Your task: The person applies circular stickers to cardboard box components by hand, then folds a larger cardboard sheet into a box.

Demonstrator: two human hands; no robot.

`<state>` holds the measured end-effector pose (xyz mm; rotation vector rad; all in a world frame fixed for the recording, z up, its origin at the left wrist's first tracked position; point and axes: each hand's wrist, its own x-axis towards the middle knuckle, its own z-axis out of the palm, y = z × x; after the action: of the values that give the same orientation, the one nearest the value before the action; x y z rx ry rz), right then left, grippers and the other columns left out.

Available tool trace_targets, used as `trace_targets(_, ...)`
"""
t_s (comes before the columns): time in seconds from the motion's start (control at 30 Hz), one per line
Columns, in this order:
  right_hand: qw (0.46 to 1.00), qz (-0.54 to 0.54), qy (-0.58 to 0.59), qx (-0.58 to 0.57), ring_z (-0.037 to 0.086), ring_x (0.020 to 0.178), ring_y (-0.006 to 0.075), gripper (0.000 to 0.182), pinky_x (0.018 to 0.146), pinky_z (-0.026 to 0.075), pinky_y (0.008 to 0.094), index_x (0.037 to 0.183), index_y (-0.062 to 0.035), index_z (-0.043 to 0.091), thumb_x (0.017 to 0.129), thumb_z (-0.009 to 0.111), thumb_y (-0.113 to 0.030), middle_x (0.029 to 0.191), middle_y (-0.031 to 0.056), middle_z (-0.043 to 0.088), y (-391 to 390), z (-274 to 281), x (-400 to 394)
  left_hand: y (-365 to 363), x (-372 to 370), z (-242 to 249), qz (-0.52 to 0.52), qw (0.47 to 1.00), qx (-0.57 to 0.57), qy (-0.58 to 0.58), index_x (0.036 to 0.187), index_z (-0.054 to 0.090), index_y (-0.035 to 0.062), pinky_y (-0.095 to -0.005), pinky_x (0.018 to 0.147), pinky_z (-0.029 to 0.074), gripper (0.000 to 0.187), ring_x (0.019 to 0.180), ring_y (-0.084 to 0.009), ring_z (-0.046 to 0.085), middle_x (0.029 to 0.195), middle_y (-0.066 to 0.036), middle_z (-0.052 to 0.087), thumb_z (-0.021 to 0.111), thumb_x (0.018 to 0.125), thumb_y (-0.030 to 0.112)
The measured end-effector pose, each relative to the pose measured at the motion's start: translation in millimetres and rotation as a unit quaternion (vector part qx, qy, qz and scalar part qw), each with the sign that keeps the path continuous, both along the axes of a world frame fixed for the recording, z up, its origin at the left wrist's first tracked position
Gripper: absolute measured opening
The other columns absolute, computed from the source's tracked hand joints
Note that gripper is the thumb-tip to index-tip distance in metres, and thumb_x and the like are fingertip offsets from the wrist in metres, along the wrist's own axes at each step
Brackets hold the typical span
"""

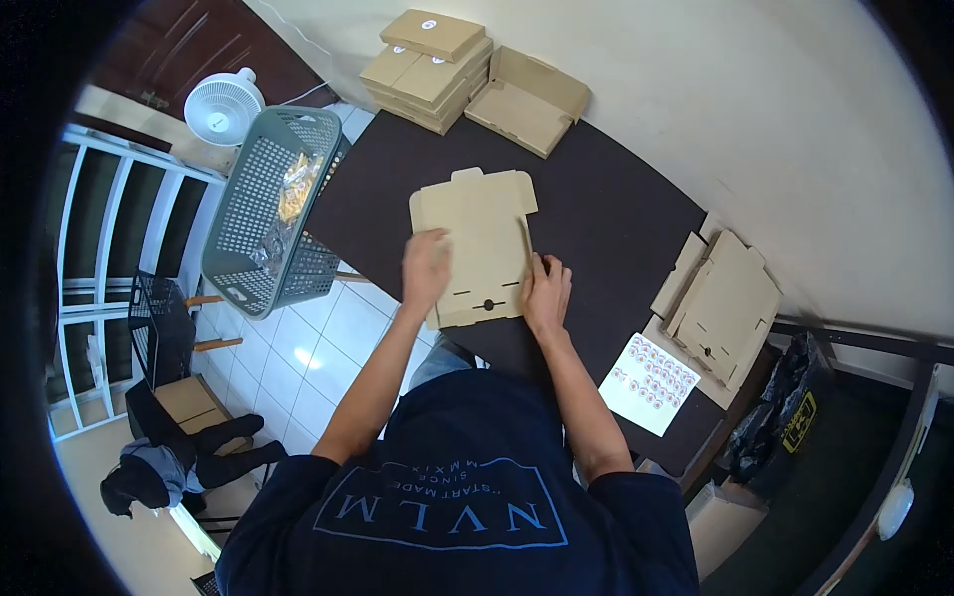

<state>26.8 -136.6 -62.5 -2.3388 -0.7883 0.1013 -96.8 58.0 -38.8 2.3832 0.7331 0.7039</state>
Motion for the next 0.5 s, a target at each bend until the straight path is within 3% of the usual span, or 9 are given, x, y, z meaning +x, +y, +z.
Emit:
trace_targets(0.07,0.995,0.037,-0.020,-0.090,0.048,0.114,0.0389,0.043,0.095,0.042,0.0484,0.132,-0.0019,0.059,0.092,0.061,-0.016,0.133,0.0225,0.051,-2,2,-10,-19,30,5,-0.136,0.984,-0.111,-0.014,0.123,0.063,0.0087,-0.0484,0.107,0.040,0.032,0.124,-0.0376,0.050,0.125,-0.019,0.056,0.063,0.092,0.014)
trace_targets(0.1,0.993,0.045,-0.039,-0.102,0.047,0.115,0.0397,0.045,0.094,0.042,0.0501,0.135,-0.0049,0.057,0.094,0.060,-0.024,0.134,0.0223,0.049,-3,-1,-13,-25,44,3,-0.136,0.984,-0.111,-0.014,0.123,0.063,0.0087,-0.0484,0.107,0.040,0.032,0.124,-0.0376,0.050,0.125,-0.019,0.056,0.063,0.092,0.014)
trace_targets(0.17,0.990,0.051,-0.061,-0.117,0.047,0.115,0.0396,0.045,0.094,0.042,0.0505,0.134,-0.0048,0.058,0.095,0.059,-0.026,0.133,0.0222,0.050,-1,8,-17,-38,61,-4,-0.133,0.982,0.015,0.134,0.133,0.062,0.0196,-0.0558,0.115,0.026,0.038,0.142,-0.0396,0.033,0.146,-0.019,0.044,0.060,0.096,0.028)
trace_targets(0.2,0.986,0.058,-0.083,-0.130,0.047,0.115,0.0396,0.044,0.094,0.042,0.0509,0.134,-0.0047,0.059,0.096,0.057,-0.028,0.131,0.0221,0.050,-1,11,-20,-37,65,-10,-0.135,0.982,0.012,0.134,0.133,0.062,0.0196,-0.0558,0.115,0.026,0.038,0.142,-0.0396,0.033,0.146,-0.019,0.044,0.060,0.096,0.028)
trace_targets(0.27,0.985,0.060,-0.077,-0.146,0.046,0.116,0.0379,0.044,0.095,0.040,0.0511,0.133,-0.0067,0.059,0.097,0.055,-0.031,0.131,0.0211,0.050,-1,13,-18,-32,72,-21,-0.111,0.964,0.001,0.242,0.140,0.057,0.0320,-0.0615,0.118,0.014,0.043,0.150,-0.0393,0.019,0.157,-0.018,0.031,0.055,0.098,0.039)
trace_targets(0.43,0.992,0.042,0.007,-0.122,0.052,0.098,0.0363,0.038,0.082,0.047,0.0490,0.132,-0.0114,0.061,0.097,0.054,-0.024,0.113,0.0169,0.054,12,9,10,-25,65,-37,-0.130,0.963,0.045,0.230,0.143,0.053,0.0359,-0.0605,0.119,0.012,0.045,0.151,-0.0389,0.017,0.161,-0.017,0.026,0.054,0.099,0.039)
trace_targets(0.5,0.990,0.053,0.016,-0.129,0.052,0.098,0.0369,0.039,0.082,0.047,0.0494,0.133,-0.0120,0.060,0.097,0.053,-0.023,0.111,0.0166,0.053,24,6,24,-26,64,-38,-0.126,0.963,0.043,0.234,0.144,0.052,0.0365,-0.0602,0.119,0.011,0.045,0.151,-0.0390,0.017,0.161,-0.016,0.026,0.054,0.099,0.039)
